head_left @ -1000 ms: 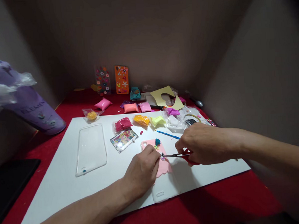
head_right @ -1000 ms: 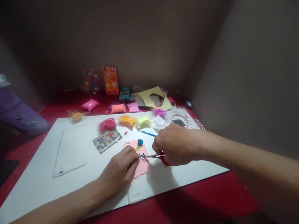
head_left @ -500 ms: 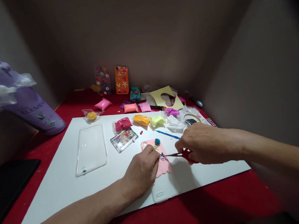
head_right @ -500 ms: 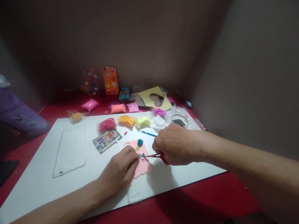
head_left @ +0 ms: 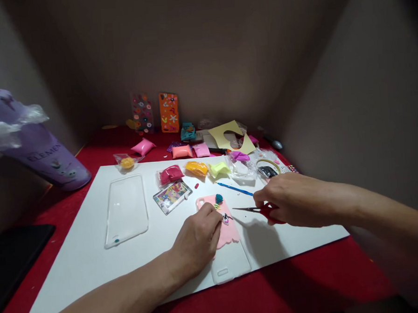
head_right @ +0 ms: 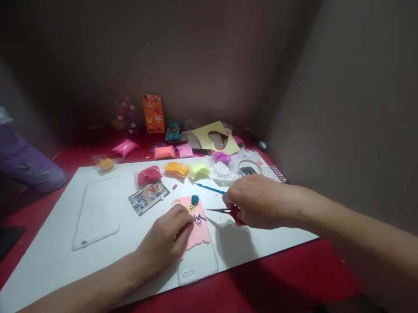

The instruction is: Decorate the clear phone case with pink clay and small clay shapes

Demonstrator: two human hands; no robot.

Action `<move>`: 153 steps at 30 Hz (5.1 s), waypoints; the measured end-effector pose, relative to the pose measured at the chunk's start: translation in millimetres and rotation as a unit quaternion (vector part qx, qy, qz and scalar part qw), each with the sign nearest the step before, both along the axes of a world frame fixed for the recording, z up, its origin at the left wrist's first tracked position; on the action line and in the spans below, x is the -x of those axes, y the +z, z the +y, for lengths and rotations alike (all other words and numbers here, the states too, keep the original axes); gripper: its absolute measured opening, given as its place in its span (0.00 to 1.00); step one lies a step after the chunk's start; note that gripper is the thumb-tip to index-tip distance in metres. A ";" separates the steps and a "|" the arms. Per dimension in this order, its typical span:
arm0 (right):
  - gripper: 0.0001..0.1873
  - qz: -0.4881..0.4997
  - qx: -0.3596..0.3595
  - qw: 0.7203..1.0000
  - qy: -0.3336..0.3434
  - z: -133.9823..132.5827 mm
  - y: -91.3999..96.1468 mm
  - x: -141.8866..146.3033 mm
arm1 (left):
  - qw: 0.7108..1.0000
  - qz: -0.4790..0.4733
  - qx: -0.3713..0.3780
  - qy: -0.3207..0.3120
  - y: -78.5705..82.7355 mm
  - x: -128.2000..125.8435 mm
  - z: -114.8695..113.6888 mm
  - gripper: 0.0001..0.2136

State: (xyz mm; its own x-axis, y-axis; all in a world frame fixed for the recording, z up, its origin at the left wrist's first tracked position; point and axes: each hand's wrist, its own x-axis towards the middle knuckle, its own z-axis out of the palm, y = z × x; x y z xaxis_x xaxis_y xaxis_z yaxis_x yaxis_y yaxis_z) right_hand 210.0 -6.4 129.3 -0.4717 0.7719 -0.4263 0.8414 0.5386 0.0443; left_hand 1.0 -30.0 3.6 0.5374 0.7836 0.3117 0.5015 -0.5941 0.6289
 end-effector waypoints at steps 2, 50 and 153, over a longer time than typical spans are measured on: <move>0.09 0.010 -0.020 1.000 -0.021 -2.3 -14.8 -5.5 | 1.000 0.003 -0.001 0.001 0.8 0.1 0.0 0.09; 0.09 0.188 -0.217 0.953 -0.094 -25.1 -97.3 3.9 | 0.999 -0.024 0.020 -0.009 5.2 -1.6 -0.3 0.09; 0.05 0.591 -0.230 0.772 0.033 -29.0 -113.7 5.9 | 0.991 0.082 -0.089 -0.048 2.3 1.8 -6.7 0.12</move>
State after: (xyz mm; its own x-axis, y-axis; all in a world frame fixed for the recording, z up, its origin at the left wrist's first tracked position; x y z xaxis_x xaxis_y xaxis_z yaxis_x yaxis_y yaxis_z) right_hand 204.0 -35.4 15.6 -0.3663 0.6705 0.6451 0.4119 0.7385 -0.5337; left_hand -0.9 -36.7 5.9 0.6615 0.6667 0.3434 0.5241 -0.7385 0.4242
